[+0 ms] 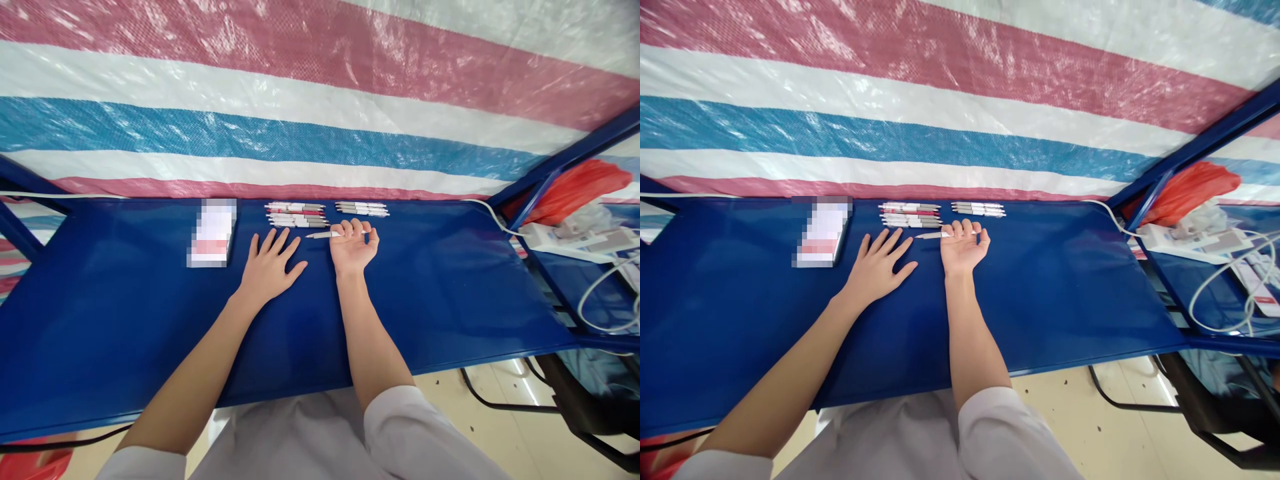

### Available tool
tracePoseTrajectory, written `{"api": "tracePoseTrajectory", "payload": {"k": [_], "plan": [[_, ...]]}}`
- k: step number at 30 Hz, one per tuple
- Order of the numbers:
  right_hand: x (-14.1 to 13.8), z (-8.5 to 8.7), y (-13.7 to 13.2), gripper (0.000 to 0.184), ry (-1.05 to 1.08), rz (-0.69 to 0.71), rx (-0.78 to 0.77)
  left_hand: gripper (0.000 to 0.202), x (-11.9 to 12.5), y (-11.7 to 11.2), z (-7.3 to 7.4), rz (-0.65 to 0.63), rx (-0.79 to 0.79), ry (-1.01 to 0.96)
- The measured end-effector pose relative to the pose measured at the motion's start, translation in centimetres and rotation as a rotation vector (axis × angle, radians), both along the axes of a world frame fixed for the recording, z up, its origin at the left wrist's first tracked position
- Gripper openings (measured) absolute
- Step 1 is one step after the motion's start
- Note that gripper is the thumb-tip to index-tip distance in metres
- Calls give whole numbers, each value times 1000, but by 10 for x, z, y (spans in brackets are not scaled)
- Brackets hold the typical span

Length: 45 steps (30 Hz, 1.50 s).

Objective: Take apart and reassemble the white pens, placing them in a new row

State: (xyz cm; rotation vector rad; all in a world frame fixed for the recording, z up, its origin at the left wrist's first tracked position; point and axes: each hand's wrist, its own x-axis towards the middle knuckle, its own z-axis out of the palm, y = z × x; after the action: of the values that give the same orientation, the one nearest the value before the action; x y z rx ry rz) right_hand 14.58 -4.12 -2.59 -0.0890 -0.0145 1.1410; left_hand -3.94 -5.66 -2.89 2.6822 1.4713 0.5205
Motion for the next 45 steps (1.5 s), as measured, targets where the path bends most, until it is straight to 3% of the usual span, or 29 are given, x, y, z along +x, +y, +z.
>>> {"api": "tracePoseTrajectory", "payload": {"k": [22,38,45], "plan": [[0,0,-1,16,-52,-12,-36,54,0,0,1,5,-14,2],[0,1,-2,20,28,17,24,55,0,2,0,0,10,43],[1,1,-3,25,-224,-52,-126,55,0,1,0,9,1,55]]}}
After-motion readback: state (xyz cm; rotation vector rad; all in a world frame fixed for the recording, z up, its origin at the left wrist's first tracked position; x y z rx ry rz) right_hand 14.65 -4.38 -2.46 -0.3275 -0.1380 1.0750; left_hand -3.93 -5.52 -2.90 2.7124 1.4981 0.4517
